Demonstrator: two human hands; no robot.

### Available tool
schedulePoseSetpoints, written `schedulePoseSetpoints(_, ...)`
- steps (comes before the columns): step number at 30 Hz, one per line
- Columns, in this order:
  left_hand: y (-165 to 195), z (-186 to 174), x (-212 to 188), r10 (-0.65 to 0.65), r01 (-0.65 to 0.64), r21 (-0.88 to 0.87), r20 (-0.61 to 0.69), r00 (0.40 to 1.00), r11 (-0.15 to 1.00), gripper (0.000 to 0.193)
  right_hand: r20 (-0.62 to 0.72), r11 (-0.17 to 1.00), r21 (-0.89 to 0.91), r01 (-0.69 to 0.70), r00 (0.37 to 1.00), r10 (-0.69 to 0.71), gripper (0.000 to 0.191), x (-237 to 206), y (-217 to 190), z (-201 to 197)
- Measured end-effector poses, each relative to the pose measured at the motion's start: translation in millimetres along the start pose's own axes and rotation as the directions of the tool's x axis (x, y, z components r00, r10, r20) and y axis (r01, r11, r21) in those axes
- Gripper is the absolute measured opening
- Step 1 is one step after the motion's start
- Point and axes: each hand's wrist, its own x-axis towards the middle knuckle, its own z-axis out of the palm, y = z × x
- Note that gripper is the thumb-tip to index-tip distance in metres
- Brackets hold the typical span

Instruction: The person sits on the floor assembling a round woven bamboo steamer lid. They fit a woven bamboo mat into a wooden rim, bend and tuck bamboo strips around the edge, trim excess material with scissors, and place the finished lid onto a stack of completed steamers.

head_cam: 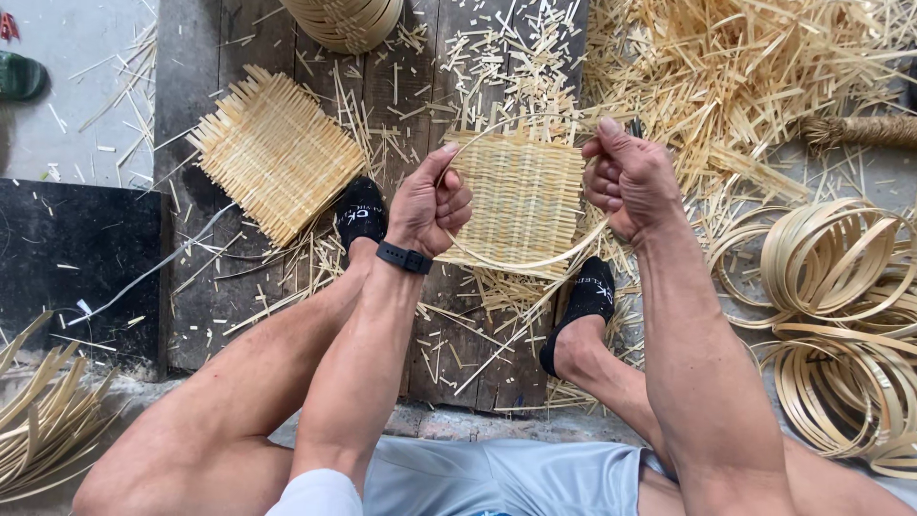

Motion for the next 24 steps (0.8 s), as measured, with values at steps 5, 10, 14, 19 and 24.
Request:
schedulePoseSetpoints(5, -7, 2, -6, 0.123, -0.129, -0.068, -0.090, 0.988, 0.989, 0.035, -0.021, 0.989, -0.138, 0.062, 0.998, -0.065, 0.017, -2, 10, -4)
schedulePoseSetpoints(10, -36, -16, 6, 0.196, -0.242, -0.164, -0.254, 0.947, 0.956, 0.025, -0.183, 0.908, -0.413, 0.069, 0.971, -0.157, 0.019, 8, 57, -19)
schedulePoseSetpoints(14, -56, -52, 29, 0.570, -0.217, 0.698, -0.323, 0.755, 0.682, 0.023, -0.368, 0.791, -0.604, -0.097, 0.914, -0.169, 0.021, 25, 104, -41)
schedulePoseSetpoints(19, -56, -93, 50, 0.672, 0.005, 0.998, -0.047, 0.739, 0.065, 0.020, -0.357, 0.562, -0.816, -0.131, 0.880, -0.313, 0.022, 34, 145, -51)
schedulePoseSetpoints(24, -49, -99, 53, 0.621, -0.043, 0.990, -0.048, 0.782, 0.131, 0.022, -0.365, 0.630, -0.773, -0.073, 0.864, -0.347, 0.023, 30, 155, -54)
